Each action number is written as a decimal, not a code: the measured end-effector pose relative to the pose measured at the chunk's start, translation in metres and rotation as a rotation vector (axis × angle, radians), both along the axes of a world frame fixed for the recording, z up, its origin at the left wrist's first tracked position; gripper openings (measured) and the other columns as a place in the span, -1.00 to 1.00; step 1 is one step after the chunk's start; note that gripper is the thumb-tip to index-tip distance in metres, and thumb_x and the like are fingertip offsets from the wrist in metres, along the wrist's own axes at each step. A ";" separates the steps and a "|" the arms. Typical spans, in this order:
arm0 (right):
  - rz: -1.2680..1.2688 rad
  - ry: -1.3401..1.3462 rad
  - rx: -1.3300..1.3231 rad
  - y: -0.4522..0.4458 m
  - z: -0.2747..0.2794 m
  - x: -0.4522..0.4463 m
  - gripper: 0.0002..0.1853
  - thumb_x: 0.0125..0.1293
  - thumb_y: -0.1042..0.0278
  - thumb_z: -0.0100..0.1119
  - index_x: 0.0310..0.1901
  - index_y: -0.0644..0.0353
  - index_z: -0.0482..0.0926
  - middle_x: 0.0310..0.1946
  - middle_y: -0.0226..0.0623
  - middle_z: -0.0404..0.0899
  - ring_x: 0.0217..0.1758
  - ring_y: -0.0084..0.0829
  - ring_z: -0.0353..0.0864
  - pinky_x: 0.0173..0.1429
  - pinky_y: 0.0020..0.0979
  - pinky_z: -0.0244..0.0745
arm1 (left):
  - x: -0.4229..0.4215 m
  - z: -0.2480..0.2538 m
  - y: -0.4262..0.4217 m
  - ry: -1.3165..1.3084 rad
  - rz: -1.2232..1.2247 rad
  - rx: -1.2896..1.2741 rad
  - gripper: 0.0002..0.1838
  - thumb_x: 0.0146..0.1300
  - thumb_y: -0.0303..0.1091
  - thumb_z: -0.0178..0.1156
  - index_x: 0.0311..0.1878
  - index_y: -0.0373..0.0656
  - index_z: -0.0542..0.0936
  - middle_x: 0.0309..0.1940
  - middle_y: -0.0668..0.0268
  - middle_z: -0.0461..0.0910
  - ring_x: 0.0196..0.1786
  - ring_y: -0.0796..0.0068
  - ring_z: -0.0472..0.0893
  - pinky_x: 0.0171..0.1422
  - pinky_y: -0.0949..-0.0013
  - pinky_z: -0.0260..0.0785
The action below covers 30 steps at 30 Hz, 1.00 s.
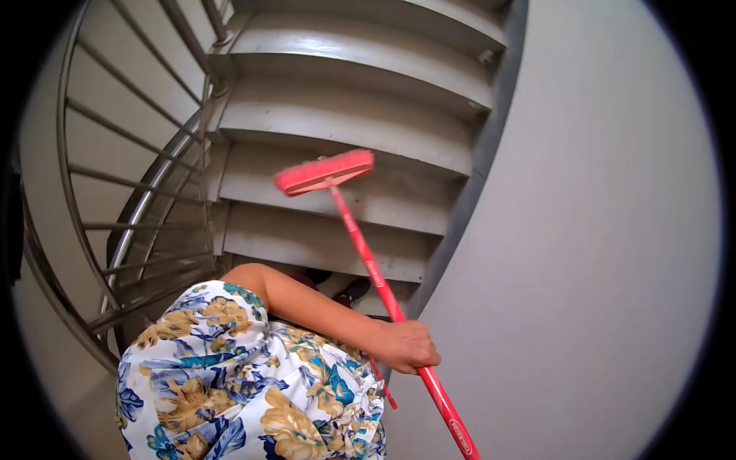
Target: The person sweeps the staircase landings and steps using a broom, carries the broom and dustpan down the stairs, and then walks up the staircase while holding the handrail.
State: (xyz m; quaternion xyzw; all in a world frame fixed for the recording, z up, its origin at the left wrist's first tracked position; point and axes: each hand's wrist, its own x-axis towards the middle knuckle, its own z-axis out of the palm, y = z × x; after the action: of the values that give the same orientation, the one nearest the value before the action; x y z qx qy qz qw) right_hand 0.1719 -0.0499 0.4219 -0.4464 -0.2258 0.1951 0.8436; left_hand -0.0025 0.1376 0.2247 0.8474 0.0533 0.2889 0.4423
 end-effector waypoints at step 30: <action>0.109 0.025 -0.165 0.130 -0.091 -0.003 -0.59 0.33 0.37 -0.13 -0.67 0.01 0.02 -0.73 -0.54 -0.03 -0.66 -0.64 -0.07 -0.44 -0.54 0.04 | 0.013 -0.122 0.059 0.276 0.456 -0.003 -0.89 -0.20 -0.30 0.20 -0.62 -0.11 0.53 -0.61 0.20 0.55 -0.44 0.12 0.57 -0.34 0.12 0.39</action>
State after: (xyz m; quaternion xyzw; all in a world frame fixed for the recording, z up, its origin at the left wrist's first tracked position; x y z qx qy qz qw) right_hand 0.1692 0.0802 0.3313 -0.4991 -0.2225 0.2643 0.7947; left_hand 0.0106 0.1963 0.1022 0.8443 0.3029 0.2628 0.3556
